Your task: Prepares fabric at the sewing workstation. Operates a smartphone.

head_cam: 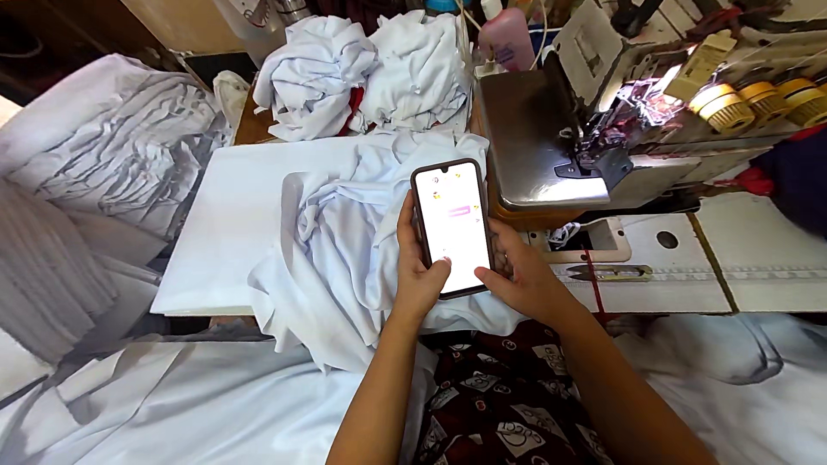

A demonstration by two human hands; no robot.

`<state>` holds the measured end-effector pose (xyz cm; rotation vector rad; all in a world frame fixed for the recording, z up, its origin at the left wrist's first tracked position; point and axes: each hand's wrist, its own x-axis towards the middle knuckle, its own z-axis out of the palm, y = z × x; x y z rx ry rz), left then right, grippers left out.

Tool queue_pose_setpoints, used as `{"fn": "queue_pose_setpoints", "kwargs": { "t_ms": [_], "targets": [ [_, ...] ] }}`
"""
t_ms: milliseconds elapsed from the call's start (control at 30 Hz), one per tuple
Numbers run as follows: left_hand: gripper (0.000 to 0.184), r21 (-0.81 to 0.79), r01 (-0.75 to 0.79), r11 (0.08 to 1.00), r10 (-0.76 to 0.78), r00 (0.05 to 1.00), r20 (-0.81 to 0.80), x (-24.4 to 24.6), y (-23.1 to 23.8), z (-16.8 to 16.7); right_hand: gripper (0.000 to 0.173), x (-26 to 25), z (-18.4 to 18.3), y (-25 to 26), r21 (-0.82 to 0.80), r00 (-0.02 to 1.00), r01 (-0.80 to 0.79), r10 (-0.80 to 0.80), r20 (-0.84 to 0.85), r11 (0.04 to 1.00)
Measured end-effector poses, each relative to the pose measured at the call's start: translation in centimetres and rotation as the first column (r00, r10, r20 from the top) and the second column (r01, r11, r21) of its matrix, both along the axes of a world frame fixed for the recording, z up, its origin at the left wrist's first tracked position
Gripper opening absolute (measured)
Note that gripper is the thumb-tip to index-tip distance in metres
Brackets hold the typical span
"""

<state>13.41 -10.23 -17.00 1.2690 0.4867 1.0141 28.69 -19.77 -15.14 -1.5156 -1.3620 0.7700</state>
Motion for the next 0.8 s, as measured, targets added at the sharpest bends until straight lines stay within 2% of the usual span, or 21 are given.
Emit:
{"fn": "queue_pose_setpoints", "kwargs": {
  "t_ms": [233, 400, 533, 800],
  "targets": [
    [0.102, 0.011, 0.062, 0.998, -0.063, 0.997, 0.05, -0.34, 0.28, -0.37, 0.061, 0.52, -0.25, -0.06, 0.025, 0.999, -0.038, 0.039, -0.019, 0.999],
    [0.103, 0.032, 0.102, 0.994, -0.105, 0.991, 0.083, -0.42, 0.49, -0.63, 0.051, 0.16, -0.51, 0.23, 0.064, 0.999, 0.032, -0.031, -0.015, 0.997],
    [0.102, 0.031, 0.099, 0.995, -0.102, 0.991, 0.085, -0.43, 0.43, -0.63, 0.051, -0.21, -0.74, 0.41, 0.084, 0.997, 0.071, -0.071, 0.0, 0.994],
    [0.101, 0.049, 0.101, 0.994, -0.105, 0.992, 0.076, -0.41, 0.48, -0.72, 0.052, 0.16, -0.79, 0.2, 0.089, 1.0, 0.019, -0.018, -0.009, 0.996]
  ]
}}
